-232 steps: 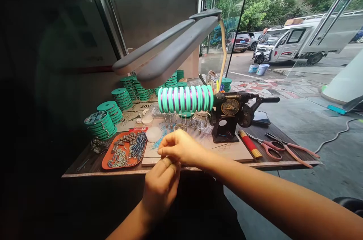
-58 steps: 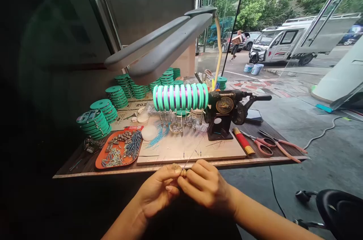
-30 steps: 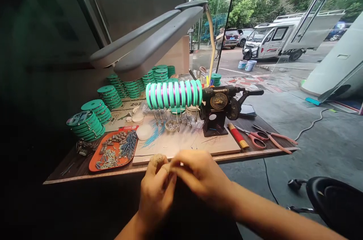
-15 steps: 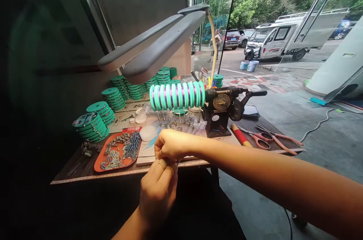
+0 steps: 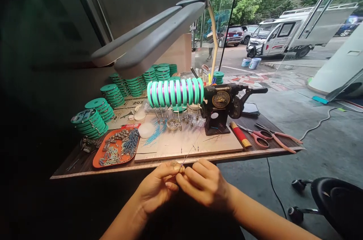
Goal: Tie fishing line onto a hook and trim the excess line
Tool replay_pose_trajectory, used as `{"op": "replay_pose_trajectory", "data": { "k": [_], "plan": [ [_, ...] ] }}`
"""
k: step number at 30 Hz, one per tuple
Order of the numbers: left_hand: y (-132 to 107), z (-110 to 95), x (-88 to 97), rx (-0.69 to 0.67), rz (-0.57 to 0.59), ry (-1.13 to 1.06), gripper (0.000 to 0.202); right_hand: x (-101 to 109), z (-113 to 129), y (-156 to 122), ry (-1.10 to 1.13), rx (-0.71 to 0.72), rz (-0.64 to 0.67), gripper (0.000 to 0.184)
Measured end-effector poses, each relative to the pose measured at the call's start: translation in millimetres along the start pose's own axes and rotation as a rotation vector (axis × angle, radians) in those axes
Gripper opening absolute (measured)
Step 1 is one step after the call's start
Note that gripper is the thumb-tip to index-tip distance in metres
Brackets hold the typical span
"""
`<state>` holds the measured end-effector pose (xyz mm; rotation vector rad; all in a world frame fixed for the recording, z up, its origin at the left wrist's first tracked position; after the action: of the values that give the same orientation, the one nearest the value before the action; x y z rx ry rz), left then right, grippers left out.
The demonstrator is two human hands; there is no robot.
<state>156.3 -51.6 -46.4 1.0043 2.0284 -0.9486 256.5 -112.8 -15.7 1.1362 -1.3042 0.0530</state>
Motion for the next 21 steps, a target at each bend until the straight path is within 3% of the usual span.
{"op": "replay_pose_trajectory", "data": {
  "k": [3,5,7,10,13,17,21],
  "plan": [
    [1.2,2.7,-1.5,0.01,0.019,-0.051,0.011,-3.5,1.3,3.8,0.065,-0.014,-0.041,0.013],
    [1.1,4.7,-2.1,0.007,0.021,-0.066,0.011,-3.3,0.8,2.2,0.191,-0.097,-0.069,0.014],
    [0.3,6.1,-2.6,-0.016,0.014,-0.068,0.011,-7.0,-5.3,-4.1,0.46,-0.316,-0.073,0.014],
    [-1.3,7.6,-3.8,-0.036,0.007,-0.025,0.015,-26.4,-17.0,-19.2,1.069,-0.762,0.031,0.013],
    [-1.8,7.0,-4.6,-0.019,-0.006,0.136,0.018,-38.1,-19.1,-25.9,1.499,-0.929,0.205,0.021],
    [-2.5,-3.9,-4.5,-0.162,-0.101,0.625,0.018,-27.7,-17.7,-27.0,1.55,-0.914,0.323,0.022],
    [-6.0,-10.2,-11.1,-0.365,-0.172,1.113,0.015,-4.6,-6.6,-21.8,1.267,-0.86,0.291,0.017]
  ]
}}
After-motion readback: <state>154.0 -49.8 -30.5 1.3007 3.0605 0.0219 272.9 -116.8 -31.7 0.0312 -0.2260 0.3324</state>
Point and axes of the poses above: each hand's wrist, its own y-axis towards the middle knuckle, its own x-axis out of the back of the hand, z = x × y, the point moved 4 cm from there along y, towards the middle knuckle, and after that the axes turned 13 degrees about z, right-handed, at the moved point
